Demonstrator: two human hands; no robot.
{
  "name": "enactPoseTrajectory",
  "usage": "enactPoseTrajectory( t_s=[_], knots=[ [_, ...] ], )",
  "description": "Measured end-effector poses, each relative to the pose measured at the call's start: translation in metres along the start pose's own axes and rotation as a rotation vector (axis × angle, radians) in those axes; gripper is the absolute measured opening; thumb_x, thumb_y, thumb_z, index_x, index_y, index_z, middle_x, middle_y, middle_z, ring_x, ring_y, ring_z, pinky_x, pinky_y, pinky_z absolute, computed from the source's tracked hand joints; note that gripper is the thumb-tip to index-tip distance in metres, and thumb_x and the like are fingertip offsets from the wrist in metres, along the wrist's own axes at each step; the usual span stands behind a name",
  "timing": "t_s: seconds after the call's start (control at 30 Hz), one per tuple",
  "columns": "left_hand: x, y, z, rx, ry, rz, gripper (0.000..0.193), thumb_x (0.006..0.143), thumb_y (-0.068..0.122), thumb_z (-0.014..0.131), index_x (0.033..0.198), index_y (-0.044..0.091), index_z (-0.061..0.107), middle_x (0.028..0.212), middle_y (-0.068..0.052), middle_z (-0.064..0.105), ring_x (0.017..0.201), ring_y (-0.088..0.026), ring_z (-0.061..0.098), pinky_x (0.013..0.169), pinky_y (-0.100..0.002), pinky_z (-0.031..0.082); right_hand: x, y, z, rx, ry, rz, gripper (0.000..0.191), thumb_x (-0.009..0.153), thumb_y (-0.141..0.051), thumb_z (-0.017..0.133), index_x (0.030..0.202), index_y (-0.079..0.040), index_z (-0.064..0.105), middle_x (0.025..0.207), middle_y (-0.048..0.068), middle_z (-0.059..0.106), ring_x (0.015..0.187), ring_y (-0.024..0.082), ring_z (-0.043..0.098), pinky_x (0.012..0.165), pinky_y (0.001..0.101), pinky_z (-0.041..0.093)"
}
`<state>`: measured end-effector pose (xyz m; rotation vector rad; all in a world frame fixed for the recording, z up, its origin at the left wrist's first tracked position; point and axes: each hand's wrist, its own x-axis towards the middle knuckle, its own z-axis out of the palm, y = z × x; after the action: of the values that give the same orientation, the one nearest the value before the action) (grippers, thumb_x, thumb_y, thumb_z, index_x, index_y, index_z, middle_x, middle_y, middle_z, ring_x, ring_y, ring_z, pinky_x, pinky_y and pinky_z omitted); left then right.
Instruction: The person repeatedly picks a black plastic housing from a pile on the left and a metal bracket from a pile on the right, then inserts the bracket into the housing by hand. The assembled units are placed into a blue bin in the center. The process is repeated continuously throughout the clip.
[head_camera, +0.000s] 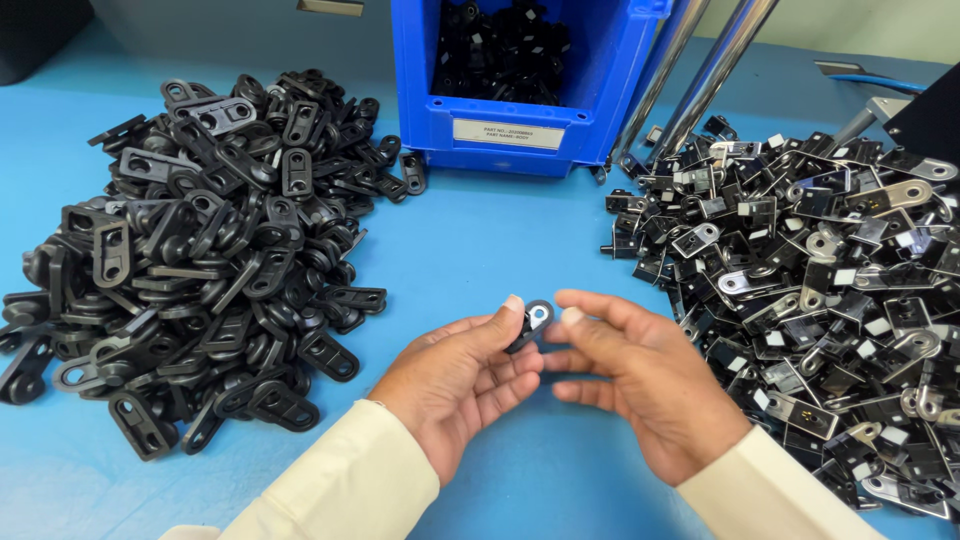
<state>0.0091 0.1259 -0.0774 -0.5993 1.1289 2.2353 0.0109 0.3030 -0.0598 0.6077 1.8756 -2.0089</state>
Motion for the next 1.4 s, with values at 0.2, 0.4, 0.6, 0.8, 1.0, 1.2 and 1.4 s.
enactPoseTrajectory(
  t_s=[0.2,0.4,0.6,0.8,1.0,1.2,1.4],
  knots=[
    [-0.004,0.006,0.003,0.238,0.015,0.007,0.042,0.095,0.044,0.059,0.11,0.006,0.067,0.099,-0.007,0.073,0.091,-0.016,0.071,0.085,-0.031,0.06,0.019,0.004,-0.004,-0.037,-0.023,-0.109,0.022,0.089,-0.01,0.068,0.107,0.003,0.072,0.087,0.01,0.074,0.074,0.018,0.069,0.07,0.0308,0.058],
    [-0.004,0.007,0.001,0.363,0.029,0.109,0.029,0.093,0.024,0.063,0.114,0.005,0.069,0.1,-0.008,0.075,0.089,-0.016,0.073,0.084,-0.031,0.061,0.025,0.006,-0.006,-0.069,-0.066,-0.04,0.023,0.093,-0.009,0.07,0.115,-0.006,0.072,0.089,0.011,0.074,0.077,0.018,0.07,0.07,0.0326,0.06],
    [-0.01,0.014,-0.018,0.656,0.091,0.099,0.025,0.093,0.025,0.068,0.108,0.005,0.075,0.095,-0.006,0.077,0.08,-0.017,0.071,0.069,-0.032,0.059,0.039,-0.037,-0.003,-0.517,-0.35,0.038,0.022,0.088,-0.011,0.073,0.103,0.004,0.074,0.081,0.018,0.075,0.063,0.025,0.068,0.058,0.0368,0.058],
    [-0.021,0.041,-0.05,1.308,0.502,0.592,0.022,0.085,0.015,0.071,0.106,0.01,0.076,0.095,-0.009,0.079,0.077,-0.024,0.076,0.069,-0.037,0.06,0.044,-0.106,0.019,-0.151,0.034,-0.562,0.015,0.091,-0.012,0.068,0.106,-0.009,0.068,0.089,0.005,0.076,0.081,0.015,0.075,0.072,0.0285,0.063],
    [0.001,0.06,-0.048,2.088,0.631,0.693,0.015,0.078,0.0,0.066,0.091,0.008,0.071,0.105,-0.016,0.069,0.089,-0.035,0.073,0.07,-0.045,0.06,0.045,-0.027,-0.012,-0.733,0.236,-0.588,0.021,0.088,-0.012,0.071,0.108,-0.008,0.077,0.087,0.008,0.073,0.071,0.022,0.068,0.063,0.0385,0.055],
    [-0.008,0.068,-0.044,2.197,0.558,0.58,0.012,0.084,0.005,0.065,0.093,0.011,0.07,0.099,-0.012,0.072,0.09,-0.034,0.073,0.072,-0.045,0.06,0.058,-0.034,-0.044,-1.469,0.467,-0.953,0.037,0.083,-0.021,0.081,0.119,-0.016,0.076,0.104,0.011,0.066,0.092,0.029,0.066,0.077,0.0443,0.054],
    [-0.017,0.07,-0.042,1.881,0.507,0.775,0.014,0.092,0.013,0.063,0.103,0.015,0.072,0.099,-0.009,0.073,0.092,-0.034,0.071,0.076,-0.047,0.057,0.08,-0.055,-0.031,-1.688,0.369,-0.93,0.033,0.078,-0.027,0.082,0.11,-0.019,0.079,0.106,0.006,0.066,0.102,0.027,0.064,0.08,0.0424,0.056]
  ],
)
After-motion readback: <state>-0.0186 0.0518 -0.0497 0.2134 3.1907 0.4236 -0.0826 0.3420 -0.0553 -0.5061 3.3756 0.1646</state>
